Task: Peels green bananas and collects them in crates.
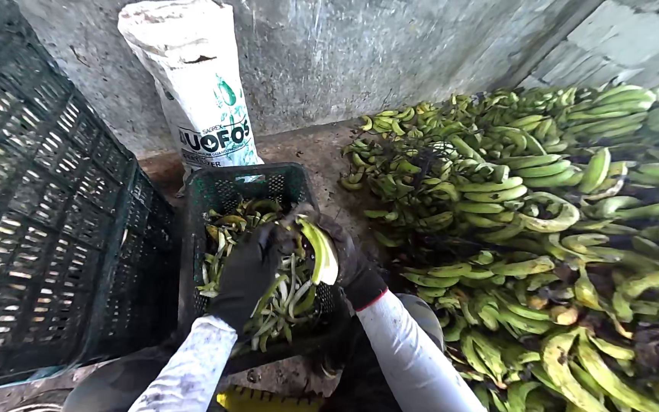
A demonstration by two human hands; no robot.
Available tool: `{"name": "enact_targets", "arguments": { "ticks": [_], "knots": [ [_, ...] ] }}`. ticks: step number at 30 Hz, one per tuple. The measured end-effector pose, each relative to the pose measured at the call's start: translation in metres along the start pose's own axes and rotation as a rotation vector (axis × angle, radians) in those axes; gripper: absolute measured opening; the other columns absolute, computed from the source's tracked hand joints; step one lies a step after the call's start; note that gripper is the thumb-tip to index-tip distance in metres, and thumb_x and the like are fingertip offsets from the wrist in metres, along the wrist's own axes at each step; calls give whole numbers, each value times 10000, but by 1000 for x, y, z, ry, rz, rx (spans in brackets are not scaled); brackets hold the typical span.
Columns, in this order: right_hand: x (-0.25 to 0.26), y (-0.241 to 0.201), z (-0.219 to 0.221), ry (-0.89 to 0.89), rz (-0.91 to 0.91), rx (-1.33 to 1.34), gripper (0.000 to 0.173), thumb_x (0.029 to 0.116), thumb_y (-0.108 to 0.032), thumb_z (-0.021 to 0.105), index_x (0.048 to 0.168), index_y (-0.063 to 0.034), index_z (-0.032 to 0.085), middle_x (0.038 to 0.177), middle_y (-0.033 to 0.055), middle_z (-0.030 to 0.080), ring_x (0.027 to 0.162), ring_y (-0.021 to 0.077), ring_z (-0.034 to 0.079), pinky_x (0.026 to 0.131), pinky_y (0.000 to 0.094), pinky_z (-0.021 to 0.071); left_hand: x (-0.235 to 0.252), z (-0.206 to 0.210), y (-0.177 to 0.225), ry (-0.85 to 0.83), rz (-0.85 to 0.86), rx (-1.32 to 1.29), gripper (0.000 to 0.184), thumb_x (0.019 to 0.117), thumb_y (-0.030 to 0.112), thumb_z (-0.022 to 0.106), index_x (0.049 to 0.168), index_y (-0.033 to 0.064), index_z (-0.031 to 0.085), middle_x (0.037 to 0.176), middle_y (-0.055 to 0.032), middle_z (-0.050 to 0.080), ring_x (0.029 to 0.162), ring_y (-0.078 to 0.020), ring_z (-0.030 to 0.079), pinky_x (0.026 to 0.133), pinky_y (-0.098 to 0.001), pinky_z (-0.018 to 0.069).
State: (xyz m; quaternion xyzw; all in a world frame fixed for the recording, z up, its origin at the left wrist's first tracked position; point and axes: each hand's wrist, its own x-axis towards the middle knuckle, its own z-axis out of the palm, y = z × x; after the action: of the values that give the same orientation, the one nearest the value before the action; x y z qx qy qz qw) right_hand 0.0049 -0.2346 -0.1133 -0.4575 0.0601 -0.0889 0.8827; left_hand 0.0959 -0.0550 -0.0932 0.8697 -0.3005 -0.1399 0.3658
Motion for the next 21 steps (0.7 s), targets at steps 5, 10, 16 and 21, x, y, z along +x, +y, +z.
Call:
{"name": "enact_targets", "arguments": {
  "ticks": [5,10,16,21],
  "knots": [
    [-2,-8,-1,112,97,38,379,1079,-250,281,1093,-73,617,781,65,664,583,116,626,532,258,563,1,-25,-15,85,-90,-116,477,1033,506,536,1407,212,570,1082,-89,706,929,-230,687,845,-526,556],
    [2,-11,-18,147,-16,151,433,1082,-293,264,1014,-111,651,735,36,678,599,100,649,542,260,572,-25,-14,1,-204,106,-185,588,981,611,541,1422,223,579,1153,-13,699,946,-127,678,851,-415,580],
    [-9,-1,-12,215,6,56,364,1081,-182,268,1007,-101,615,752,7,676,646,66,654,589,228,572,-30,12,10,-143,217,74,646,983,584,546,1467,155,558,1311,-172,645,1203,-347,626,1031,-545,497],
    [-9,2,-3,12,10,94,398,1061,-205,304,980,-89,677,795,44,702,652,81,665,591,238,580,0,-12,-12,114,-5,57,531,1029,514,534,1383,124,597,1144,-194,696,1014,-375,693,884,-624,540]
  ]
}}
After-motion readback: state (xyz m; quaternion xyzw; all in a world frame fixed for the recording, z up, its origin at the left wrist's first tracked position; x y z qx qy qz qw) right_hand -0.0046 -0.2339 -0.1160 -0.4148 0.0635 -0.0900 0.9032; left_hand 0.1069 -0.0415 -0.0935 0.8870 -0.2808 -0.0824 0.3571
